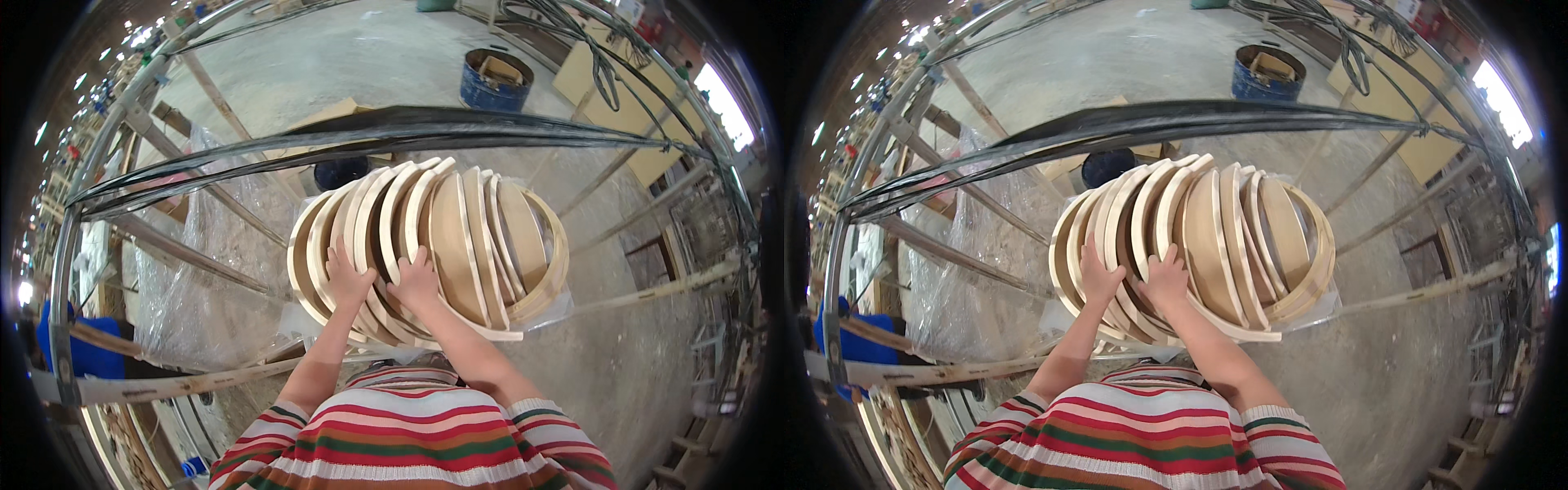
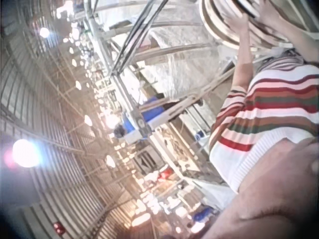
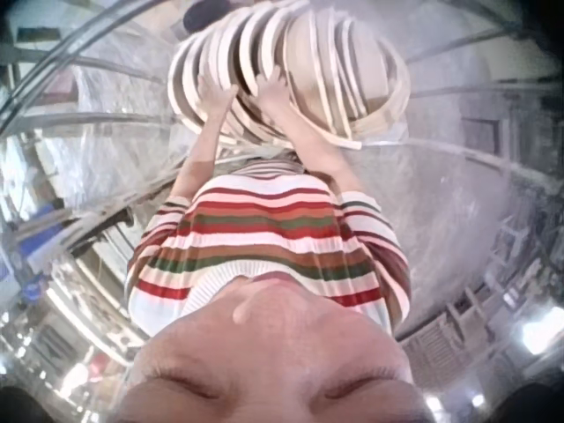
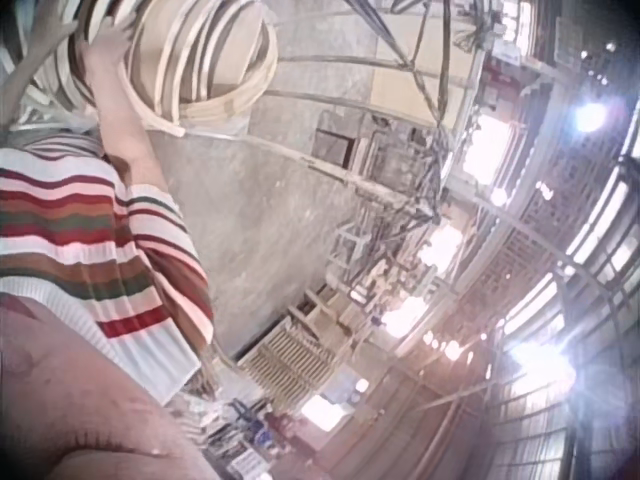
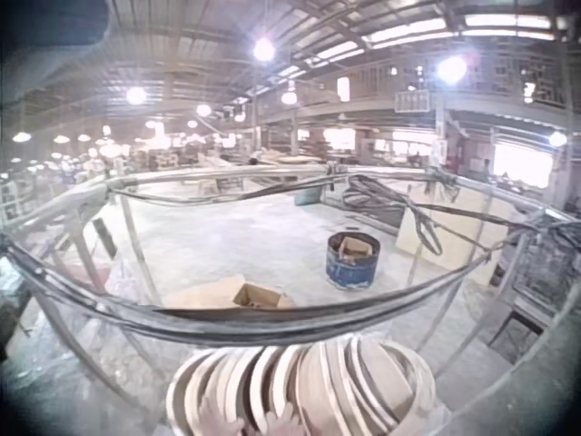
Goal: The person picks up wooden chair frames and slats from the floor and stacks them onto a metal table. They also handle curved wooden backrest pieces, moving them from a plastic-wrapped stack to the table. The task involves repetitive lifting and stacking of furniture components in a workshop environment.
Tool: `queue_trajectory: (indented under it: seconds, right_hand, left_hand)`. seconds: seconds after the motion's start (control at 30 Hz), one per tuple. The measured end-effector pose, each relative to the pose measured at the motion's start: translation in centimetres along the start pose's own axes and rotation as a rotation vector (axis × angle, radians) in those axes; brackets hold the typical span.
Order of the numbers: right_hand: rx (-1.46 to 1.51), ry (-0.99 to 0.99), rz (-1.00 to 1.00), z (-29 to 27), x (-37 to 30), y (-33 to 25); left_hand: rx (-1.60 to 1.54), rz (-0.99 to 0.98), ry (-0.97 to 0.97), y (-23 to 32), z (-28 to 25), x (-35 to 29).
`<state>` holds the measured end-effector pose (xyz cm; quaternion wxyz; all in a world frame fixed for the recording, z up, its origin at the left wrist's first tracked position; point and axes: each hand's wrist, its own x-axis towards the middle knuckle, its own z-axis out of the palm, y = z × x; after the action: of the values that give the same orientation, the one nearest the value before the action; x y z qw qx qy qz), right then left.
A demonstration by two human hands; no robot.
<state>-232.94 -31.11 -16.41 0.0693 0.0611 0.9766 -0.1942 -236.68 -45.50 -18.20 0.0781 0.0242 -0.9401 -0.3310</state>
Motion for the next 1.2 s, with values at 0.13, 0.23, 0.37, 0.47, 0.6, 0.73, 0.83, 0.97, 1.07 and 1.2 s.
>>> queue_trajectory:
  seconds: [0.13, 0.23, 0.37, 0.47, 0.6, 0.73, 0.83, 0.97, 1.07, 1.2]
  right_hand:
    - [0.037, -0.021, 0.12, -0.2, 1.3, -1.2]
    - [0.083, 0.006, 0.166, 0.0, 1.3, -1.6]
    - [0.182, 0.031, 0.245, -2.0, 0.7, -0.2]
    - [0.299, 0.08, 0.193, -4.5, -0.5, 0.9]
    - [1.121, 0.101, -0.01, -6.4, -6.1, 2.6]
    - [1.049, 0.153, -0.083, -7.9, -13.6, 2.7]
    - [0.807, 0.367, -0.188, -7.1, -19.7, 3.9]
    - [0.66, 0.473, -0.025, -6.3, -28.8, 4.4]
    - [0.556, 0.52, 0.119, -5.6, -36.2, 3.9]
    - [0.461, 0.597, 0.337, -4.1, -43.0, -0.7]
  left_hand:
    - [-0.031, 0.05, 0.013, 0.2, 0.0, 0.1]
    - [-0.192, 0.115, 0.057, -1.4, -1.1, 1.1]
    - [-0.655, -0.139, -0.224, -3.0, -3.8, 1.1]
    - [-0.817, -0.121, -0.173, -4.9, -4.7, 0.4]
    - [-1.146, -0.321, -0.21, -5.6, -5.5, -3.4]
    - [-1.226, -0.318, -0.297, -5.4, -9.2, -9.2]
    - [-1.197, -0.229, -0.333, -3.6, -11.3, -13.4]
    - [-1.129, -0.115, -0.446, 0.4, -11.8, -18.2]
    - [-1.093, -0.016, -0.626, 0.9, -10.5, -20.8]
    - [-1.025, 0.096, -0.911, 1.9, -11.3, -21.3]
